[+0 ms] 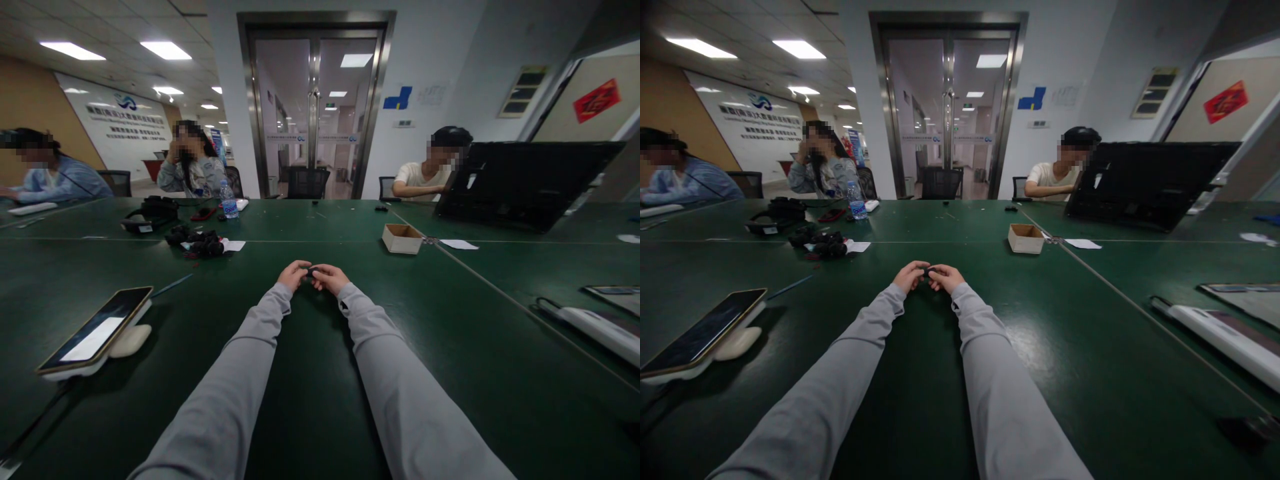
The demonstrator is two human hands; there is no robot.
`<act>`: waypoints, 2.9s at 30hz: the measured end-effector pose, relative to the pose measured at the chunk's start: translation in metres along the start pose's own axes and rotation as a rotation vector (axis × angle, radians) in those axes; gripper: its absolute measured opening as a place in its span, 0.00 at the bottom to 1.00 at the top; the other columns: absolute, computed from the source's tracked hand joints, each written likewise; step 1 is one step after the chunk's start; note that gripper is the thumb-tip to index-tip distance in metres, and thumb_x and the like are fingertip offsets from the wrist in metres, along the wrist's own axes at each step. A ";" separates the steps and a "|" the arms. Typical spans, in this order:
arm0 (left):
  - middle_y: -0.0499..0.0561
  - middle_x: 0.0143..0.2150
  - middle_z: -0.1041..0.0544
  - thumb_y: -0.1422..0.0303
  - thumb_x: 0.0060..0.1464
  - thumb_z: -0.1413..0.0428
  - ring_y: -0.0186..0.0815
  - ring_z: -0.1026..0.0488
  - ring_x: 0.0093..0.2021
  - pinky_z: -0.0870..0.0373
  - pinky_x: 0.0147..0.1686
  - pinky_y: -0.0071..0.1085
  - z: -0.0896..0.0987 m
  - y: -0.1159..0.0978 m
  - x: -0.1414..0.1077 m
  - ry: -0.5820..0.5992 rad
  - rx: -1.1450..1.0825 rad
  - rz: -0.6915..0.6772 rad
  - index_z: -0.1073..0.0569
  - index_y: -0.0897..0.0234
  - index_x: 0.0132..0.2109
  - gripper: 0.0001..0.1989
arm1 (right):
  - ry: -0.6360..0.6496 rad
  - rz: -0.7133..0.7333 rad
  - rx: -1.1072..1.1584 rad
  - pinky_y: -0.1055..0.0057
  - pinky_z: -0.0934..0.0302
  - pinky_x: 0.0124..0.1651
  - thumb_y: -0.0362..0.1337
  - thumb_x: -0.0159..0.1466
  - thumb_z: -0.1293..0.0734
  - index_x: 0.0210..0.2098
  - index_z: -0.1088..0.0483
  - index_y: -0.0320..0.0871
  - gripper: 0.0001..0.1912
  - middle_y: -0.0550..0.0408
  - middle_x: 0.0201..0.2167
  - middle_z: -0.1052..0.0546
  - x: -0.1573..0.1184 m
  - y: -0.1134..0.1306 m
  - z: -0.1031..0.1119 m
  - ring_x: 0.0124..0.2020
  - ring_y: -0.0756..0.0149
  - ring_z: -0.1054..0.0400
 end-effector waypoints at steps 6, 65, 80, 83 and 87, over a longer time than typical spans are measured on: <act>0.42 0.15 0.39 0.68 0.51 0.53 0.24 0.45 0.13 0.50 0.15 0.22 0.001 0.000 -0.001 -0.015 -0.002 -0.003 0.30 0.70 0.40 0.13 | 0.003 -0.011 -0.003 0.79 0.41 0.19 0.37 0.51 0.29 0.38 0.33 0.36 0.17 0.56 0.18 0.28 0.001 -0.002 0.001 0.17 0.73 0.35; 0.42 0.13 0.40 0.69 0.51 0.56 0.24 0.46 0.13 0.50 0.14 0.21 0.001 -0.001 -0.001 -0.011 0.032 0.012 0.30 0.69 0.40 0.14 | -0.023 -0.028 -0.037 0.80 0.40 0.19 0.34 0.54 0.31 0.37 0.32 0.36 0.13 0.56 0.18 0.29 0.000 0.000 0.000 0.17 0.73 0.35; 0.43 0.17 0.36 0.68 0.49 0.53 0.24 0.44 0.13 0.51 0.13 0.21 0.003 0.003 0.000 -0.025 0.034 0.026 0.30 0.66 0.41 0.13 | -0.023 -0.033 -0.030 0.80 0.40 0.19 0.34 0.54 0.31 0.37 0.31 0.36 0.11 0.57 0.17 0.28 0.000 0.000 -0.001 0.17 0.73 0.35; 0.42 0.14 0.40 0.66 0.51 0.56 0.24 0.46 0.13 0.51 0.14 0.21 0.002 0.001 -0.001 -0.015 0.039 -0.010 0.29 0.67 0.39 0.14 | -0.032 -0.041 -0.039 0.79 0.40 0.19 0.34 0.54 0.31 0.36 0.31 0.36 0.11 0.57 0.17 0.28 0.000 0.000 0.000 0.17 0.73 0.35; 0.43 0.16 0.37 0.70 0.48 0.55 0.24 0.45 0.13 0.50 0.14 0.21 0.001 -0.001 -0.002 0.000 0.040 0.011 0.30 0.67 0.41 0.14 | -0.031 -0.035 -0.027 0.80 0.40 0.19 0.34 0.54 0.31 0.36 0.32 0.36 0.11 0.57 0.17 0.28 0.000 0.001 -0.001 0.17 0.74 0.35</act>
Point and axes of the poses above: each hand's wrist, its own x-axis towards the middle knuckle, its own z-axis out of the back of the hand, y = z × x, the point moved 6 cm from there along x, towards the middle knuckle
